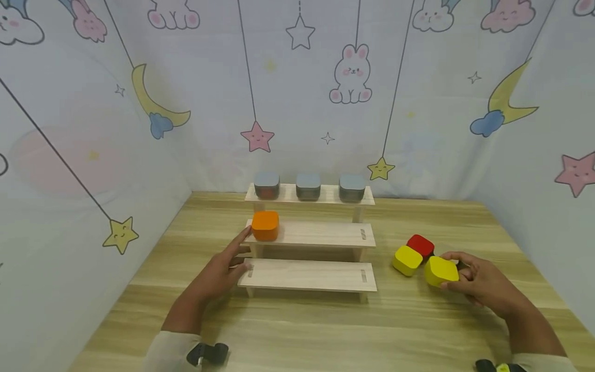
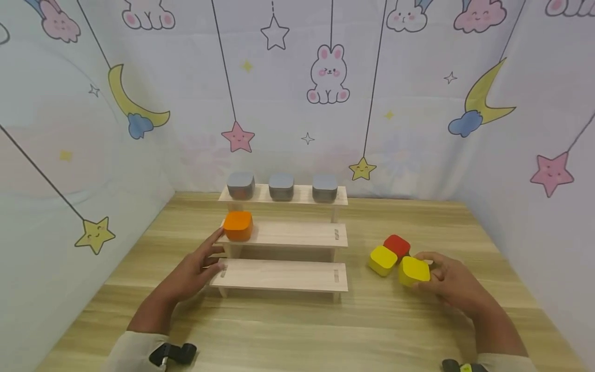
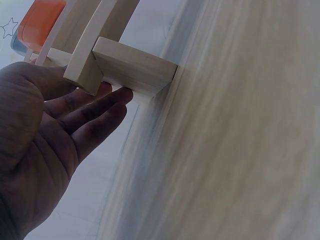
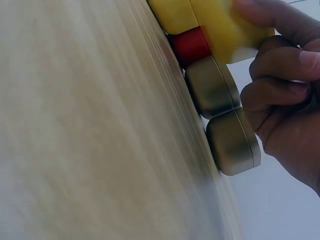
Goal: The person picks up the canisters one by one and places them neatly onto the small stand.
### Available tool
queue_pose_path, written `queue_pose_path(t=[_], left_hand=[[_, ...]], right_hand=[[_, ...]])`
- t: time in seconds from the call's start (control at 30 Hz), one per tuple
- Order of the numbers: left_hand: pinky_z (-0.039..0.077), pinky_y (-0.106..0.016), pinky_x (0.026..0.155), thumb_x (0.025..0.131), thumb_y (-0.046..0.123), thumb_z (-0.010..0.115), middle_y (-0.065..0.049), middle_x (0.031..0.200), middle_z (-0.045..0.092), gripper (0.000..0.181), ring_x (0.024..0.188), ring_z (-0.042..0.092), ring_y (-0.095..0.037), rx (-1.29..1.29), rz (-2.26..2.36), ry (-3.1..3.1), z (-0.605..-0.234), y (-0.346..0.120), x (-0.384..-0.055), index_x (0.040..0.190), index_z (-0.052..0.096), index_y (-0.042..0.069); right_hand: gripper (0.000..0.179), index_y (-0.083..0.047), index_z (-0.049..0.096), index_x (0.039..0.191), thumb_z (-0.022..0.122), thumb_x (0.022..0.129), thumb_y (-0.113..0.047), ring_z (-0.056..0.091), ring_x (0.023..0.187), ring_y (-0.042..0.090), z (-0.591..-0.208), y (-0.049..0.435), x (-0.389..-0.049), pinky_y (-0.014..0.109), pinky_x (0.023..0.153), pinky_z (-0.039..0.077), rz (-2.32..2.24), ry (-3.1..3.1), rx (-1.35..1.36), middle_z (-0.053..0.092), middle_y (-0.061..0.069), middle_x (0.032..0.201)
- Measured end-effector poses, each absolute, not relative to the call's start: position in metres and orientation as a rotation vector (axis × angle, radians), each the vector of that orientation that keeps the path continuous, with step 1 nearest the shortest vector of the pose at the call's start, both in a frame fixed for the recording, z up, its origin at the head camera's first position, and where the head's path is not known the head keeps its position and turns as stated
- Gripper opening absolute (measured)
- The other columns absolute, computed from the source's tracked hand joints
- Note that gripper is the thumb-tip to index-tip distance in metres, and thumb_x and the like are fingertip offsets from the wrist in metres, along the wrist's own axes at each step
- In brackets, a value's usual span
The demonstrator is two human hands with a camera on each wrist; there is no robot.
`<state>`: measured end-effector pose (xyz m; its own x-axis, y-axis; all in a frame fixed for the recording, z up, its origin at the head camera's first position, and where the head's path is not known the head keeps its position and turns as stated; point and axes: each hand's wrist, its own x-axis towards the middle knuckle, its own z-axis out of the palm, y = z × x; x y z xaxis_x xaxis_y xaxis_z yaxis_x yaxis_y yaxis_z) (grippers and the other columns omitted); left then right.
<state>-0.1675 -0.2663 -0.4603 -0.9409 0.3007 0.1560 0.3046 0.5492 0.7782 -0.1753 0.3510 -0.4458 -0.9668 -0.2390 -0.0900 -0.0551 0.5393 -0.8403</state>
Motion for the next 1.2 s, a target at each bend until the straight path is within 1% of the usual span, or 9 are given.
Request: queue_pose_path(t=[0.07, 0.1, 0.27, 0.37, 0.6, 0.7, 0.8, 1.07, 1.2], left_hand=[[0.058, -0.061, 0.113, 0.108, 0.004, 0.067, -0.021, 0.177, 0.035, 0.095, 0.140, 0.064, -0.050, -0.533, -1.388, -2.764, -0.459, -0.266, -0.167, 0.176, 0.012, 0.041], [0.057, -0.061, 0.113, 0.108, 0.004, 0.067, -0.022, 0.177, 0.035, 0.095, 0.140, 0.064, -0.050, -0.532, -1.386, -2.766, -0.459, -0.266, -0.167, 0.176, 0.012, 0.042], [0.057, -0.060, 0.114, 0.108, 0.004, 0.067, -0.019, 0.179, 0.033, 0.095, 0.142, 0.063, -0.050, -0.531, -1.389, -2.767, -0.459, -0.266, -0.167, 0.176, 0.012, 0.041], [0.057, -0.060, 0.113, 0.108, 0.003, 0.066, -0.018, 0.180, 0.031, 0.096, 0.142, 0.062, -0.050, -0.524, -1.382, -2.768, -0.459, -0.267, -0.166, 0.177, 0.011, 0.040], [0.059, -0.057, 0.112, 0.107, 0.002, 0.067, -0.011, 0.182, 0.028, 0.098, 0.142, 0.062, -0.049, -0.544, -1.362, -2.752, -0.461, -0.268, -0.167, 0.176, 0.011, 0.041], [0.059, -0.056, 0.112, 0.107, 0.001, 0.067, -0.012, 0.182, 0.028, 0.097, 0.142, 0.062, -0.049, -0.576, -1.379, -2.742, -0.462, -0.267, -0.168, 0.177, 0.011, 0.040], [0.059, -0.056, 0.112, 0.107, 0.001, 0.067, -0.012, 0.182, 0.027, 0.097, 0.143, 0.062, -0.049, -0.581, -1.386, -2.742, -0.462, -0.266, -0.167, 0.177, 0.011, 0.039], [0.058, -0.057, 0.113, 0.107, 0.002, 0.067, -0.011, 0.182, 0.028, 0.095, 0.143, 0.062, -0.048, -0.546, -1.378, -2.749, -0.459, -0.265, -0.165, 0.176, 0.013, 0.039], [0.057, -0.057, 0.114, 0.107, 0.003, 0.067, -0.011, 0.182, 0.027, 0.095, 0.144, 0.061, -0.049, -0.548, -1.389, -2.750, -0.460, -0.265, -0.166, 0.177, 0.012, 0.039]], right_hand=[[0.067, -0.006, 0.049, 0.152, 0.085, 0.096, -0.015, 0.038, 0.044, 0.010, -0.444, 0.350, -0.174, 0.031, 0.038, 0.042, -1.444, 2.564, -0.276, 0.046, -0.008, 0.062], [0.064, -0.009, 0.051, 0.152, 0.084, 0.097, -0.013, 0.038, 0.044, 0.011, -0.444, 0.350, -0.173, 0.032, 0.037, 0.041, -1.466, 2.556, -0.289, 0.046, -0.008, 0.062], [0.058, -0.035, 0.057, 0.143, 0.080, 0.098, -0.005, 0.034, 0.042, 0.023, -0.439, 0.349, -0.170, 0.037, 0.035, 0.039, -1.566, 2.551, -0.342, 0.045, -0.007, 0.060], [0.060, -0.039, 0.057, 0.141, 0.080, 0.098, -0.004, 0.034, 0.041, 0.025, -0.437, 0.344, -0.169, 0.037, 0.035, 0.039, -1.595, 2.578, -0.367, 0.044, -0.007, 0.060], [0.061, -0.032, 0.056, 0.148, 0.078, 0.100, -0.002, 0.032, 0.041, 0.028, -0.426, 0.328, -0.165, 0.040, 0.034, 0.034, -1.706, 2.554, -0.430, 0.046, -0.007, 0.059], [0.060, -0.027, 0.056, 0.149, 0.076, 0.100, 0.002, 0.029, 0.042, 0.031, -0.418, 0.322, -0.161, 0.043, 0.035, 0.029, -1.774, 2.512, -0.457, 0.048, -0.007, 0.059], [0.060, -0.027, 0.057, 0.149, 0.075, 0.100, 0.003, 0.027, 0.043, 0.031, -0.410, 0.313, -0.160, 0.044, 0.035, 0.028, -1.808, 2.490, -0.483, 0.050, -0.009, 0.060], [0.059, -0.017, 0.055, 0.152, 0.076, 0.100, 0.001, 0.030, 0.041, 0.025, -0.390, 0.282, -0.167, 0.038, 0.034, 0.035, -1.789, 2.452, -0.555, 0.048, -0.010, 0.060], [0.062, -0.008, 0.052, 0.155, 0.078, 0.100, -0.005, 0.037, 0.040, 0.017, -0.377, 0.262, -0.174, 0.031, 0.036, 0.043, -1.724, 2.471, -0.559, 0.051, -0.009, 0.060]])
